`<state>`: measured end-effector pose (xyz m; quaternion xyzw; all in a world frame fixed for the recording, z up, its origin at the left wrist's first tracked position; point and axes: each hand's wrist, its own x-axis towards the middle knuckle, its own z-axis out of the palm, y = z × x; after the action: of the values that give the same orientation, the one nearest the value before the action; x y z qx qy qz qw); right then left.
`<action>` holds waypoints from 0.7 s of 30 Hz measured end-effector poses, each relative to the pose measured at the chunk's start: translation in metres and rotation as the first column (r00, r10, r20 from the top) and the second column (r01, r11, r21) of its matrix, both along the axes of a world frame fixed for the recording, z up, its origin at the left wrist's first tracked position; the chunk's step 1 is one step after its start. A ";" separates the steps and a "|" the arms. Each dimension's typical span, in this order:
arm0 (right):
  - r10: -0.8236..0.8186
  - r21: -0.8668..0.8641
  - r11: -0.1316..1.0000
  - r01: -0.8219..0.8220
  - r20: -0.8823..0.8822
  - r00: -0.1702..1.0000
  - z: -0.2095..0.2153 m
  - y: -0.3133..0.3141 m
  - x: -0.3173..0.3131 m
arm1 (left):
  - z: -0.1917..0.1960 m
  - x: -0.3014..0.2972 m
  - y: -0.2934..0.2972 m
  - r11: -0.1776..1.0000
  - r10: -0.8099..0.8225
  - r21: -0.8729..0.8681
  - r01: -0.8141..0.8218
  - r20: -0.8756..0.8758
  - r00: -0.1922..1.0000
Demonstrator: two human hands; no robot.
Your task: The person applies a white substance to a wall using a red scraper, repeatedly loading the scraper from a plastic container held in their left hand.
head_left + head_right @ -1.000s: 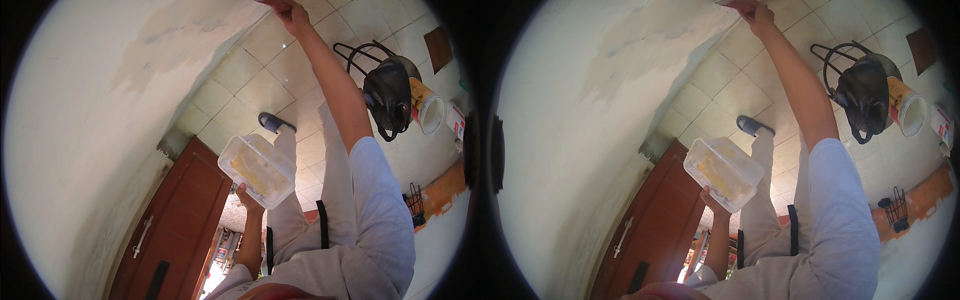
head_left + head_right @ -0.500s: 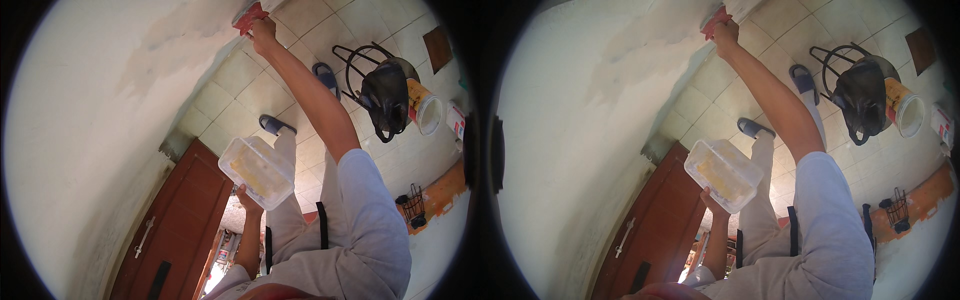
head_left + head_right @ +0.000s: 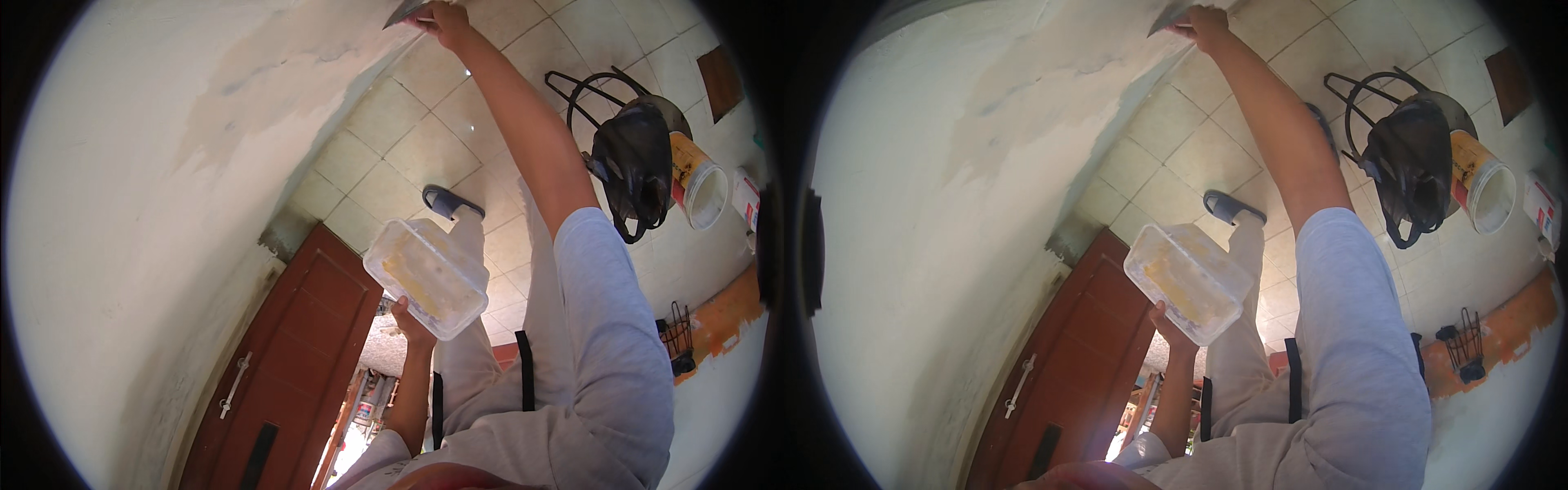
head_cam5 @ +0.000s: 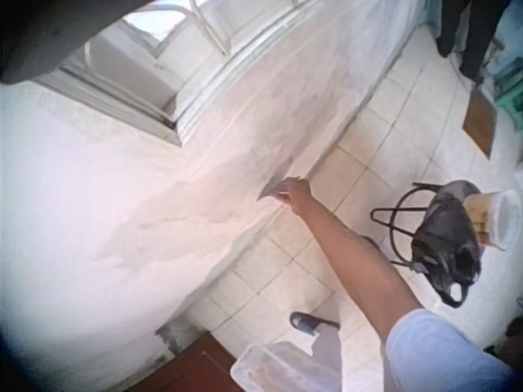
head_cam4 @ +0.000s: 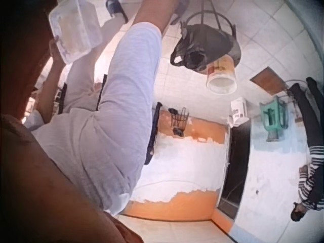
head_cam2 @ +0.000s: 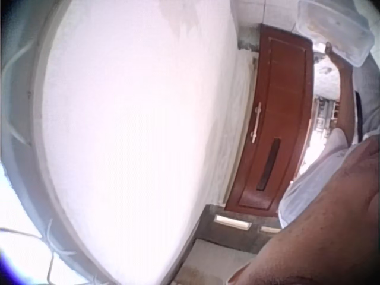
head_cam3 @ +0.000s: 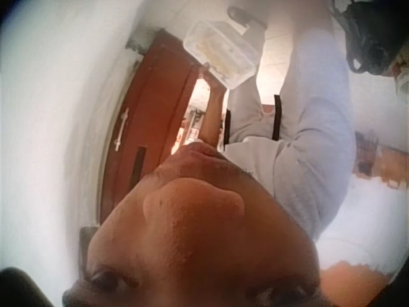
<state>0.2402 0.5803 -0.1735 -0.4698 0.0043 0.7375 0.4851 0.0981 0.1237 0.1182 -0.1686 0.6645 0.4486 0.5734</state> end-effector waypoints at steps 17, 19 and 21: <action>-0.029 -0.019 0.999 0.038 0.350 0.936 -0.025 -0.064 -0.050 | 0.007 -0.010 0.006 1.000 0.009 0.026 -0.009 -0.009 1.000; -0.027 -0.079 0.995 0.060 0.366 0.930 0.025 -0.064 -0.083 | 0.012 -0.012 0.000 0.999 0.009 0.031 -0.008 -0.047 0.999; -0.061 -0.001 0.998 0.066 0.373 0.926 0.065 -0.067 -0.094 | 0.020 -0.009 0.004 0.999 -0.006 0.050 0.009 -0.057 0.998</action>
<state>0.1457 0.5131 -0.1081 -0.6039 -0.0676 0.6189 0.4977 0.0892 0.1275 0.1379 -0.1389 0.6698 0.4675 0.5600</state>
